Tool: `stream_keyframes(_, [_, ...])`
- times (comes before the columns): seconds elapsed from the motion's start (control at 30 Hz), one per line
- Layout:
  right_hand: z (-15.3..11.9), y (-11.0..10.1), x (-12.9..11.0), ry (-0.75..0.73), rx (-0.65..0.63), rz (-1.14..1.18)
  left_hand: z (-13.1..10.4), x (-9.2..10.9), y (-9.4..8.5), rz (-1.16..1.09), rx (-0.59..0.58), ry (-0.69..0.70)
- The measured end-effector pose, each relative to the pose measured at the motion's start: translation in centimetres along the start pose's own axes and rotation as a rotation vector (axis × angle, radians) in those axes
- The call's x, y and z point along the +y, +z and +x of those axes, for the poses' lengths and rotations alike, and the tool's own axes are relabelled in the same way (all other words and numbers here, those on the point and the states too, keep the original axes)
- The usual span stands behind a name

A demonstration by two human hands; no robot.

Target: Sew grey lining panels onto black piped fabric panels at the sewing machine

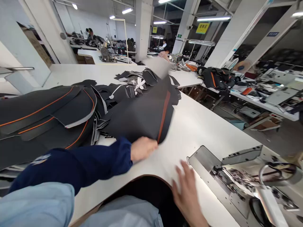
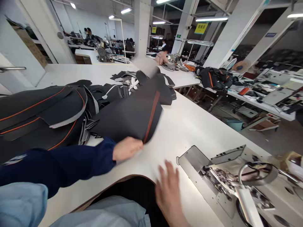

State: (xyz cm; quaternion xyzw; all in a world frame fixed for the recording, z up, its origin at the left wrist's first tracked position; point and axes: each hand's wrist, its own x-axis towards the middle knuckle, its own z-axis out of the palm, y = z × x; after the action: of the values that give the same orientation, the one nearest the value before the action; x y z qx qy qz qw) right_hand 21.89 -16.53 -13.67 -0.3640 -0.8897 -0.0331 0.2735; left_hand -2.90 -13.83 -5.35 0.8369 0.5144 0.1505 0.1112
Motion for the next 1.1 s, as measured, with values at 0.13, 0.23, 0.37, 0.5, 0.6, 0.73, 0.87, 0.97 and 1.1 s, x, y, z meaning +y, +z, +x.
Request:
stream_keyframes(0.13, [1.4,3.9,-0.9,-0.039,-0.223,-0.015,0.8,0.9,5.5,-0.064,-0.439,-0.008])
stream_keyframes(0.23, [2.5,4.5,-1.6,0.027,-0.37,-0.059,3.6,-3.2,1.0,0.076,-0.264,-0.121])
stream_keyframes(0.37, [3.7,2.8,-3.2,0.11,-0.582,-0.21,8.7,-10.8,-7.0,0.432,0.112,-0.347])
stream_keyframes(0.5, [4.5,3.1,-4.7,0.181,-0.663,-0.33,10.6,-16.1,-9.7,0.499,0.004,-0.536])
stream_keyframes(0.6, [4.1,4.0,-4.1,0.091,-0.673,-0.253,10.7,-17.6,-9.8,0.499,-0.067,-0.537])
stream_keyframes(0.73, [2.8,3.1,-0.2,-0.114,-0.695,-0.017,11.1,-17.6,-9.9,0.542,-0.118,-0.545])
stream_keyframes(0.87, [1.2,0.6,3.7,-0.101,-0.734,0.018,11.8,-17.0,-10.1,0.572,-0.181,-0.55])
stream_keyframes(0.97, [0.4,0.1,3.6,0.025,-0.711,-0.007,12.2,-16.8,-10.3,0.591,-0.233,-0.564])
stream_keyframes(1.1, [0.3,1.5,1.6,0.101,-0.652,-0.048,12.6,-16.8,-10.7,0.616,-0.313,-0.567])
